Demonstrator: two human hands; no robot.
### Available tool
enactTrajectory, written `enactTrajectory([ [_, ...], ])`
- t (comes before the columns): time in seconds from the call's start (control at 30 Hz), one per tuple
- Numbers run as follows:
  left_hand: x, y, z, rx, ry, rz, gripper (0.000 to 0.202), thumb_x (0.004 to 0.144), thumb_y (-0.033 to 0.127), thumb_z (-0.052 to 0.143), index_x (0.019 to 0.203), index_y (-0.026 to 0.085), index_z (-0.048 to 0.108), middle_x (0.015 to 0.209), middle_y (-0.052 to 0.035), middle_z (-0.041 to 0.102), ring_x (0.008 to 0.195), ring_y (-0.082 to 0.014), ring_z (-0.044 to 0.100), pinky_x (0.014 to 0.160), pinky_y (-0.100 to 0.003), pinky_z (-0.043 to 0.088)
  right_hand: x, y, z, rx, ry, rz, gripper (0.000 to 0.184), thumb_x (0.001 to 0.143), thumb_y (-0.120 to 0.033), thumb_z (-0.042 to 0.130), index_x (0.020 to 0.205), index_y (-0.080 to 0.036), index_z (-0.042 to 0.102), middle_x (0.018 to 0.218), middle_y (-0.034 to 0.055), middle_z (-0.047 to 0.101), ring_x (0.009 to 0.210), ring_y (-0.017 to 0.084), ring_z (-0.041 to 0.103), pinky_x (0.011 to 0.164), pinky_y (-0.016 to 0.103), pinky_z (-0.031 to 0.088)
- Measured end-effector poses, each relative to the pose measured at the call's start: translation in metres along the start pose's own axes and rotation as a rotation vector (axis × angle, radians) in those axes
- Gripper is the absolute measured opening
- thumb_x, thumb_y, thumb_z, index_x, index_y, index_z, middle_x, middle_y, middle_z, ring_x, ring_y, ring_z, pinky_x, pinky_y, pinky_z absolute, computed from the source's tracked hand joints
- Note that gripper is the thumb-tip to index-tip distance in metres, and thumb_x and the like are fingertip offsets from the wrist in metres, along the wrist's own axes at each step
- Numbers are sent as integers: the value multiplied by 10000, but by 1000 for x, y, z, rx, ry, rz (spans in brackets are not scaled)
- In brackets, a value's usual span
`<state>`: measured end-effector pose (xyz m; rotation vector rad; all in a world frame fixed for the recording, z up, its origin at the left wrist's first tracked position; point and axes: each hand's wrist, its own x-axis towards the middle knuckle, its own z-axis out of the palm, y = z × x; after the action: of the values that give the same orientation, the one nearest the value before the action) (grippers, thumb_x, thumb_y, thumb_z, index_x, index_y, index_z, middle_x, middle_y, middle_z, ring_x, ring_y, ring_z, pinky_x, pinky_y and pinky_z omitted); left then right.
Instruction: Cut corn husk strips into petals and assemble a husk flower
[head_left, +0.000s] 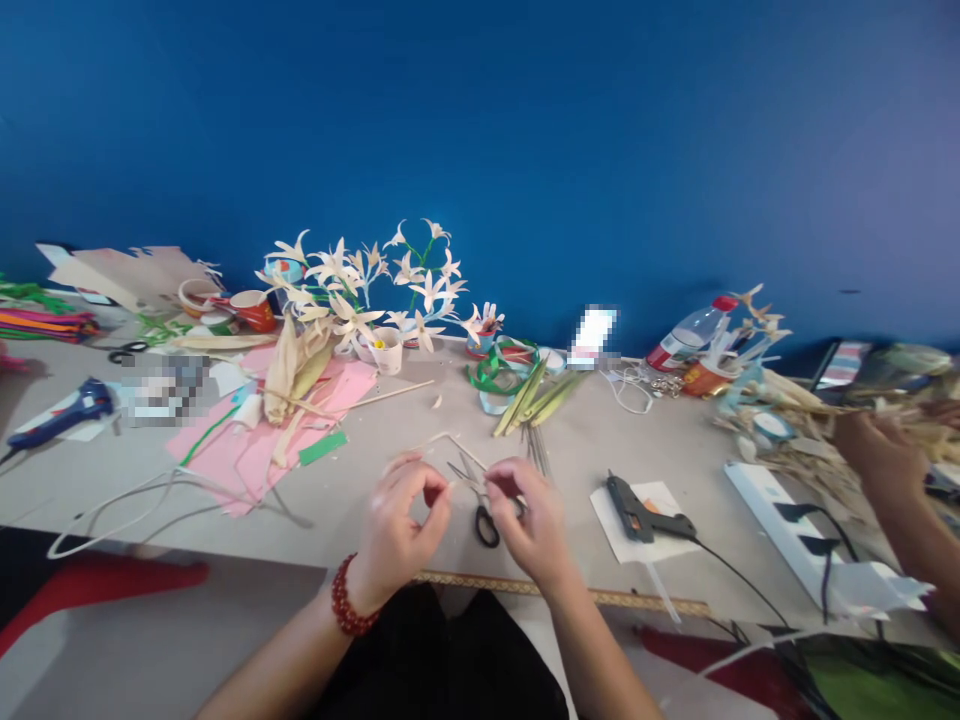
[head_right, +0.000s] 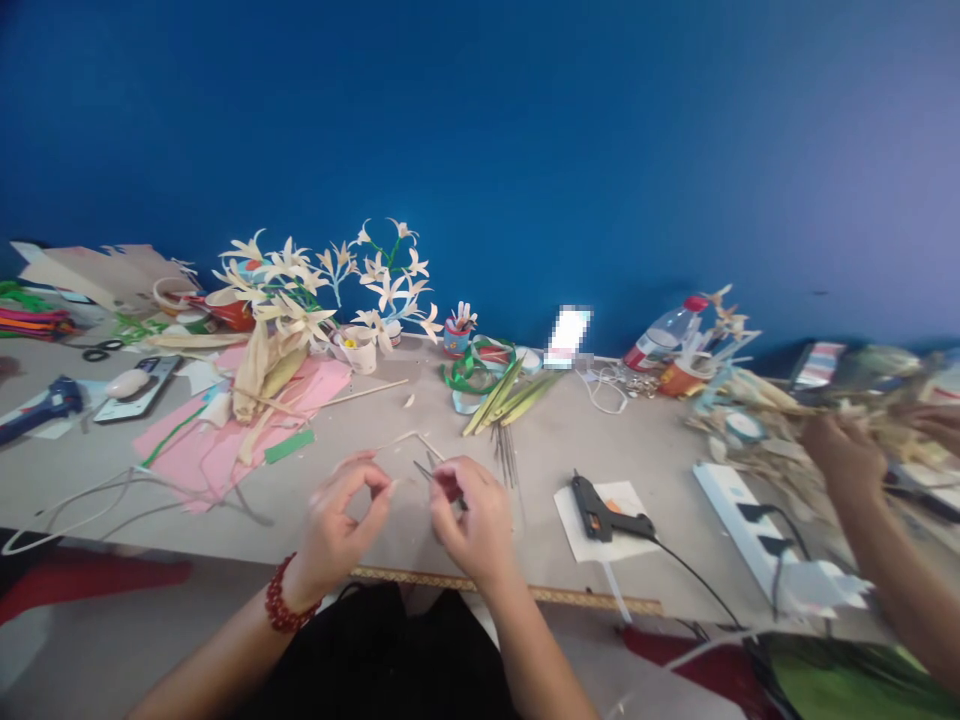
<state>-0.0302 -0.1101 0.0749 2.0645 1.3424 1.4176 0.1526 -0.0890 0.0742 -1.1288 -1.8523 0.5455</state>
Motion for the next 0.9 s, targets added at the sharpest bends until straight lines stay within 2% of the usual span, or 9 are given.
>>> enactTrajectory([
  [0.07, 1, 1, 1, 17, -17, 11, 102, 831, 105, 555, 773, 189, 545, 660, 18, 551, 642, -131, 542, 992, -420, 441, 1, -8, 2, 37, -92, -3, 122, 823, -170, 529, 930, -187, 583, 809, 31, 629, 665, 147, 589, 645, 256, 467],
  [0.13, 3, 3, 2, 36, -22, 28, 108, 830, 103, 550, 765, 188, 541, 660, 18, 556, 640, -129, 546, 991, -421, 440, 4, -16, 7, 23, -117, -4, 62, 820, -182, 534, 854, -189, 584, 741, 18, 618, 634, 145, 577, 614, 247, 458],
  [0.23, 3, 5, 2, 61, -27, 39, 112, 838, 110, 536, 761, 192, 537, 648, 23, 548, 636, -128, 546, 990, -423, 442, 6, -16, 11, -11, -80, -3, 118, 834, -180, 519, 723, -197, 556, 637, -6, 581, 574, 132, 546, 569, 235, 431],
  [0.43, 3, 2, 0, 92, -2, 45, 96, 836, 123, 532, 778, 199, 540, 641, 23, 539, 626, -140, 544, 973, -430, 453, 3, 4, -2, -100, 95, -6, 57, 818, -156, 539, 792, -200, 563, 682, 5, 586, 606, 149, 560, 610, 261, 446],
  [0.57, 5, 4, 2, 134, -17, 76, 100, 818, 113, 542, 765, 198, 541, 635, 29, 545, 628, -137, 554, 971, -422, 449, 6, -8, -7, -77, -47, -116, 131, 821, -165, 560, 946, -196, 582, 859, 56, 646, 756, 187, 605, 707, 300, 472],
  [0.7, 7, 6, 3, 144, -39, 91, 105, 815, 110, 543, 761, 199, 534, 643, 31, 555, 631, -130, 555, 975, -419, 444, 14, -20, 0, -95, -111, -223, 78, 834, -138, 555, 835, -208, 590, 749, 37, 649, 721, 186, 600, 673, 293, 454],
  [0.8, 6, 7, 2, 138, -53, 77, 117, 820, 109, 532, 747, 200, 529, 632, 32, 546, 617, -128, 546, 977, -418, 444, 15, -13, 2, -99, -80, -256, 118, 825, -108, 550, 777, -209, 585, 699, 23, 642, 672, 170, 587, 646, 282, 448],
  [0.9, 4, 7, 0, 130, -41, 66, 114, 821, 113, 528, 746, 198, 537, 618, 29, 535, 613, -133, 536, 965, -418, 452, 13, 0, -5, -136, 41, -227, 112, 819, -109, 555, 785, -209, 590, 718, 30, 654, 675, 174, 594, 655, 294, 460],
])
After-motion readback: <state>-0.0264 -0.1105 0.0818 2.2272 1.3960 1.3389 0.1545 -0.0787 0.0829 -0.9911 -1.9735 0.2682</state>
